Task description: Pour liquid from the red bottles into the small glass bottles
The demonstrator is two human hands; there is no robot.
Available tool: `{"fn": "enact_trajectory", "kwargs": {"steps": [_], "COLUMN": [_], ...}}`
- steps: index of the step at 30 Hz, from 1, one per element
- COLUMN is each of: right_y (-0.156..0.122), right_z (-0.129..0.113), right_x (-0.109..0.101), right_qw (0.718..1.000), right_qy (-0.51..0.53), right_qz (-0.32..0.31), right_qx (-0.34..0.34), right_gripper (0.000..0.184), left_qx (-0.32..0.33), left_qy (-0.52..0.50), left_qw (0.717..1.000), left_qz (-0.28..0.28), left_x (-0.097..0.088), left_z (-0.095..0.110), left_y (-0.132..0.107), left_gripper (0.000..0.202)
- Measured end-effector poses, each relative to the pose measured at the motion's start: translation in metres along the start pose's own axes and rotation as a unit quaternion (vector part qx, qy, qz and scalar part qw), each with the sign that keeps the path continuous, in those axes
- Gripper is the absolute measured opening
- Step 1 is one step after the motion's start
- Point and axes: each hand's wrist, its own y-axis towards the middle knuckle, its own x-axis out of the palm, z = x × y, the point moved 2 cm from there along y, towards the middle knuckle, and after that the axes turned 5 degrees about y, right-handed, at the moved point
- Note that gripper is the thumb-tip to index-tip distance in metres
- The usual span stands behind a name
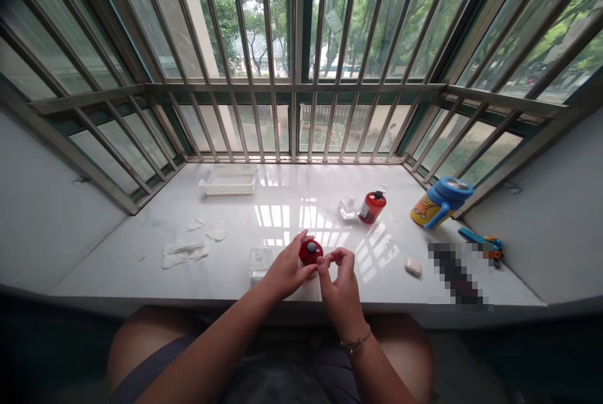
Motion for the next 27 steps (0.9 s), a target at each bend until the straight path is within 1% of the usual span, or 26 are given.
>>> {"fn": "enact_trajectory", "kwargs": {"steps": [1, 3, 5, 6, 7, 10, 12, 14, 16, 19, 21, 22, 23, 24, 25, 27], "right_y": [0.001, 0.003, 0.005, 0.006, 0.007, 0.007, 0.007, 0.01, 0.016, 0.027, 0.033, 0.034, 0.035, 0.035, 0.035, 0.035], "right_z": [-0.001, -0.003, -0.004, -0.004, -0.003, -0.002, -0.003, -0.007, -0.009, -0.004, 0.005, 0.011, 0.016, 0.022, 0.026, 0.033], "right_x": [0.001, 0.005, 0.009, 0.01, 0.01, 0.007, 0.006, 0.008, 0.014, 0.028, 0.035, 0.037, 0.037, 0.036, 0.035, 0.03], "right_qw": [1.0, 0.999, 0.998, 0.998, 0.998, 0.999, 0.999, 0.997, 0.99, 0.978, 0.974, 0.974, 0.974, 0.974, 0.972, 0.969], "right_qy": [0.002, 0.005, -0.001, -0.007, -0.012, -0.02, -0.041, -0.077, -0.113, -0.131, -0.12, -0.111, -0.104, -0.1, -0.1, -0.11], "right_qz": [-0.001, -0.028, -0.059, -0.065, -0.062, -0.028, -0.015, -0.013, -0.022, -0.079, -0.105, -0.105, -0.097, -0.086, -0.075, -0.058], "right_qx": [-0.007, -0.022, -0.019, -0.011, 0.0, 0.028, 0.025, -0.017, -0.08, -0.143, -0.161, -0.168, -0.176, -0.186, -0.197, -0.214], "right_gripper": [0.041, 0.05, 0.057, 0.057, 0.056, 0.048, 0.044, 0.04, 0.037, 0.029, 0.021, 0.019, 0.018, 0.018, 0.019, 0.019], "left_qx": [-0.002, -0.003, -0.001, 0.002, 0.005, 0.007, 0.003, 0.003, 0.01, 0.029, 0.045, 0.052, 0.054, 0.049, 0.035, -0.004], "left_qy": [0.002, 0.006, 0.008, 0.008, 0.008, 0.013, 0.019, 0.024, 0.029, 0.042, 0.062, 0.076, 0.093, 0.114, 0.141, 0.214], "left_qw": [1.0, 1.0, 1.0, 1.0, 1.0, 1.0, 1.0, 1.0, 0.999, 0.999, 0.997, 0.995, 0.994, 0.992, 0.989, 0.969], "left_qz": [0.0, 0.001, 0.002, 0.002, 0.001, 0.009, 0.019, 0.02, 0.014, -0.013, -0.031, -0.032, -0.02, 0.005, 0.043, 0.121], "left_x": [0.0, 0.001, 0.001, 0.002, 0.002, 0.003, 0.005, 0.007, 0.008, 0.002, -0.011, -0.021, -0.034, -0.05, -0.069, -0.112], "left_z": [0.0, -0.001, -0.002, -0.002, -0.002, -0.004, -0.006, -0.007, -0.008, -0.009, -0.011, -0.014, -0.018, -0.024, -0.033, -0.057], "left_y": [0.0, 0.001, 0.0, -0.001, -0.001, -0.002, -0.001, 0.001, 0.001, -0.007, -0.018, -0.025, -0.033, -0.04, -0.048, -0.063], "left_gripper": [0.092, 0.092, 0.09, 0.089, 0.089, 0.09, 0.09, 0.089, 0.089, 0.098, 0.104, 0.103, 0.098, 0.088, 0.077, 0.05]}}
